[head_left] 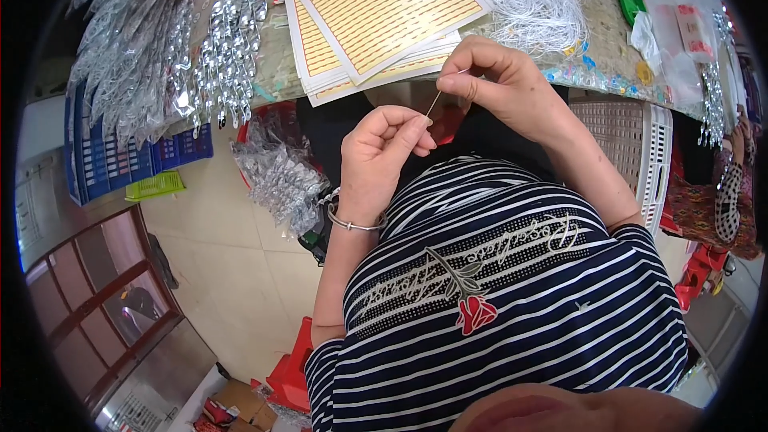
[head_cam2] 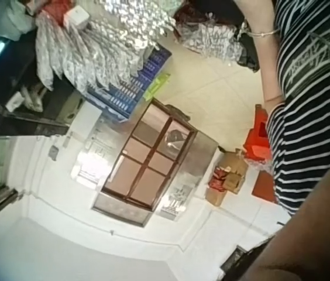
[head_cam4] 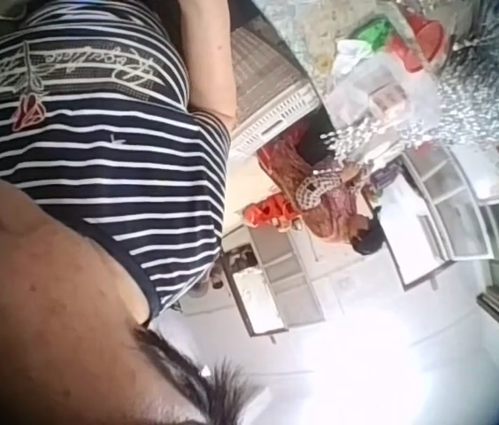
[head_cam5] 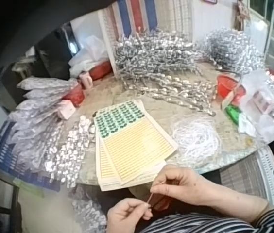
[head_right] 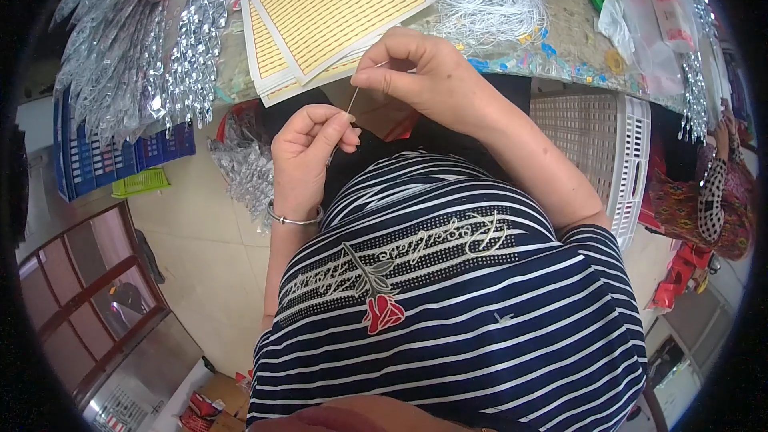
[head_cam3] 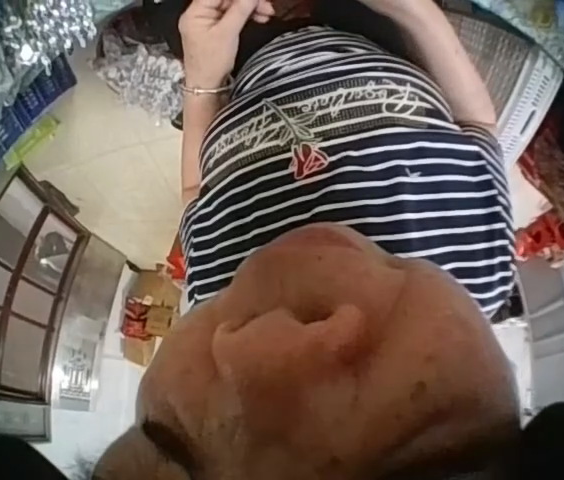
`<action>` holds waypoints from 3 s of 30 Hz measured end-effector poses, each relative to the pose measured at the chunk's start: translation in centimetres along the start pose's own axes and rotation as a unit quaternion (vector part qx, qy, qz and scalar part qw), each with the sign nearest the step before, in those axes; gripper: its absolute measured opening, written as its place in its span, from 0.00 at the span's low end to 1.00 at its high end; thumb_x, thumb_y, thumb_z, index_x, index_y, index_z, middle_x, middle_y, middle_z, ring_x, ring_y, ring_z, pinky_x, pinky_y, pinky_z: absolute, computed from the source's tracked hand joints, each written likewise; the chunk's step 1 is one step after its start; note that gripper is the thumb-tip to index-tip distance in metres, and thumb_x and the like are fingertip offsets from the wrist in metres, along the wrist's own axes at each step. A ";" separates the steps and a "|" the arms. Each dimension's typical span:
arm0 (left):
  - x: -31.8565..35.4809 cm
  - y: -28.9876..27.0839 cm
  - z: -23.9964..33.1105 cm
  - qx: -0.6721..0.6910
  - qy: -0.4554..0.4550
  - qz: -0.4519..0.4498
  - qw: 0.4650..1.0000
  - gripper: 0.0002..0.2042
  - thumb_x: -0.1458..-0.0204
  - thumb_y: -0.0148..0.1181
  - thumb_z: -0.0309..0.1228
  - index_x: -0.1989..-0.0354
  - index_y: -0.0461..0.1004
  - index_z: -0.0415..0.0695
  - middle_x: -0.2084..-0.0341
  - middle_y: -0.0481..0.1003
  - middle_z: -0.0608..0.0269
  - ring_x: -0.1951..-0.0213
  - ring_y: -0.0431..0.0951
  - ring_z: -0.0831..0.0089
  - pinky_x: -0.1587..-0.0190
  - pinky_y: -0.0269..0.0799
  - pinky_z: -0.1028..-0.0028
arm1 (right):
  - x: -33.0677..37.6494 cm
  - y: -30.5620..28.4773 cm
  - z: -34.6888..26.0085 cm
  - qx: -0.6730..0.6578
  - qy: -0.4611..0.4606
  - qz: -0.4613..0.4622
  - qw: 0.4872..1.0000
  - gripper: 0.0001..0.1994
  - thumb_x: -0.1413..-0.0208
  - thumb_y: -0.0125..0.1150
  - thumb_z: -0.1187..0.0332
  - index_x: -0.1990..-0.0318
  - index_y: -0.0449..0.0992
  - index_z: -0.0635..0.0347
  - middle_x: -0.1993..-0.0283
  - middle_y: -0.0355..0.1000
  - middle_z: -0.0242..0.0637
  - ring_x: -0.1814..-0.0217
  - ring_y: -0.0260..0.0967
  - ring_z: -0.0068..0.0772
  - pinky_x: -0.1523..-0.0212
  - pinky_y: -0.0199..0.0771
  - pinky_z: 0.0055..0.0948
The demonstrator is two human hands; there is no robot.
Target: Applying small stickers to tags attached to silver tinsel garlands at a workbench.
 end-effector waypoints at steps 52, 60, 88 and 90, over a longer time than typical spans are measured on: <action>-0.3 0.5 1.0 0.040 -0.023 0.023 0.999 0.05 0.45 0.56 0.25 0.64 0.74 0.35 0.74 0.77 0.57 0.73 0.77 0.76 0.67 0.73 0.80 | -0.1 1.1 0.2 -0.132 0.110 -0.028 0.985 0.07 0.43 0.59 0.68 0.63 0.77 0.63 0.66 0.72 0.29 0.64 0.68 0.17 0.62 0.69 0.19; -0.8 0.6 0.7 0.033 -0.027 -0.009 0.999 0.06 0.44 0.55 0.25 0.64 0.74 0.34 0.71 0.78 0.53 0.70 0.79 0.74 0.63 0.75 0.78 | -0.6 1.0 -0.2 -0.035 -0.001 -0.020 0.999 0.05 0.47 0.62 0.72 0.67 0.80 0.64 0.70 0.70 0.29 0.66 0.68 0.19 0.67 0.69 0.19; -0.8 0.5 0.6 0.052 -0.028 0.078 0.995 0.07 0.47 0.59 0.25 0.63 0.77 0.35 0.80 0.72 0.68 0.83 0.56 0.91 0.81 0.46 0.87 | 0.0 0.0 1.1 -0.071 0.073 0.037 0.994 0.09 0.40 0.55 0.68 0.61 0.77 0.65 0.67 0.69 0.28 0.69 0.65 0.16 0.65 0.66 0.17; -0.7 0.5 0.5 0.050 -0.032 0.075 0.995 0.07 0.47 0.59 0.25 0.63 0.77 0.35 0.80 0.72 0.68 0.83 0.56 0.90 0.81 0.46 0.86 | 0.1 -0.1 1.2 -0.082 0.072 0.018 0.994 0.09 0.40 0.54 0.69 0.60 0.77 0.65 0.66 0.70 0.29 0.68 0.66 0.16 0.63 0.67 0.17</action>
Point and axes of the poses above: each hand's wrist, its own x-axis away from the middle knuckle, its own y-axis out of the palm, z = x × y, the point moved 2 cm from there along -x, towards the middle knuckle
